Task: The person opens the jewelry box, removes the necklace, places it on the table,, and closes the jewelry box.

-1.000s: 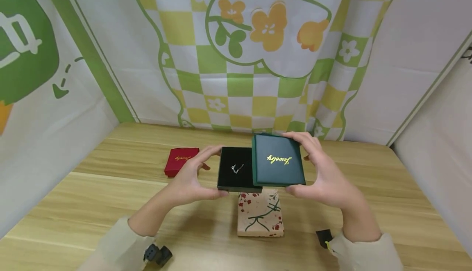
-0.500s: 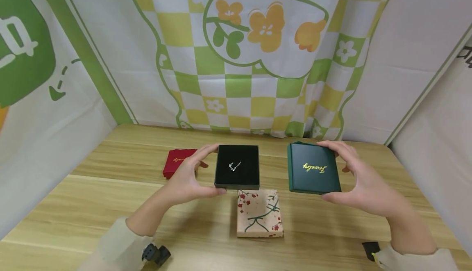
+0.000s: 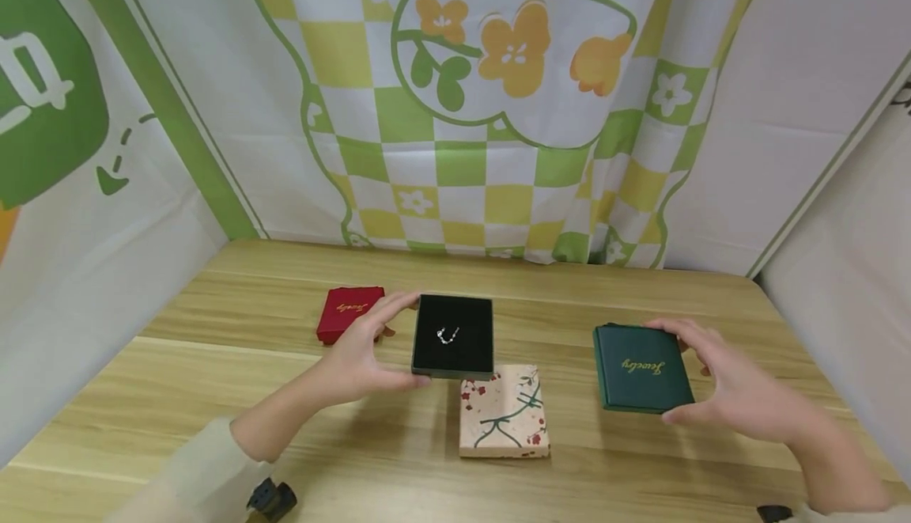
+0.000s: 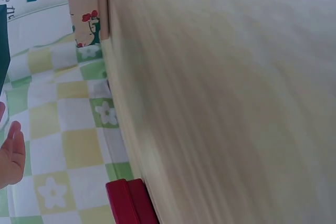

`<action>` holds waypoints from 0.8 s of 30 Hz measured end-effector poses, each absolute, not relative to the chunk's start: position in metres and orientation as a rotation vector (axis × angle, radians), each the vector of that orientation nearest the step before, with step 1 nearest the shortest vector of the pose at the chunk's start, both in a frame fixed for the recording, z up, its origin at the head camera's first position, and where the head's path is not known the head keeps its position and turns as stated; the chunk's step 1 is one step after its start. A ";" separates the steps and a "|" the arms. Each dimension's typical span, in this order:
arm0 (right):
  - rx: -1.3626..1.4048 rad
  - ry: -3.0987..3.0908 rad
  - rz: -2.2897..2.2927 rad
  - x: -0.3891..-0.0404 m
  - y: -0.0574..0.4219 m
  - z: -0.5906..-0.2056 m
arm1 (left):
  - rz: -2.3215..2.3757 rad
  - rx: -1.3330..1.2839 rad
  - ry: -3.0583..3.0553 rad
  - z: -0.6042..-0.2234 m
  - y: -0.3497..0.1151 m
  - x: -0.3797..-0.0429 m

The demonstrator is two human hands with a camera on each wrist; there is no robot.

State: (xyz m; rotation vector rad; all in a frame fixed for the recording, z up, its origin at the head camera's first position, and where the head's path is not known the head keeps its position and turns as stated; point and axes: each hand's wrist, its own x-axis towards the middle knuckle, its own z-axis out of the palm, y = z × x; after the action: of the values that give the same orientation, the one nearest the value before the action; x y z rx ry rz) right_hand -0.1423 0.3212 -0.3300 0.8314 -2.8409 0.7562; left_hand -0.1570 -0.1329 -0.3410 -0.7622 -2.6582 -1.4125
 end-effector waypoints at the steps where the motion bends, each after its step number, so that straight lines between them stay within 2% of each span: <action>1: 0.833 -2.850 0.741 -0.142 0.325 -0.334 | -1.415 -0.759 -2.656 -0.342 -0.134 -0.156; 9: 0.841 -3.035 0.776 -0.142 0.358 -0.361 | -1.477 -0.754 -2.661 -0.350 -0.143 -0.153; 16: 0.984 -3.066 0.764 -0.143 0.384 -0.392 | -1.509 -0.768 -2.665 -0.353 -0.142 -0.153; 24: 0.924 -3.056 0.687 -0.137 0.393 -0.407 | -1.533 -0.777 -2.695 -0.351 -0.139 -0.151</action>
State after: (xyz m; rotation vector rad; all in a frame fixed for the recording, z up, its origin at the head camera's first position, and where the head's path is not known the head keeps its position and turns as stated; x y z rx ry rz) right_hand -0.1370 0.3929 -0.4074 0.9238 -3.0556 0.6869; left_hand -0.1511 -0.1389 -0.3513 -0.7767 -2.6949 -1.5333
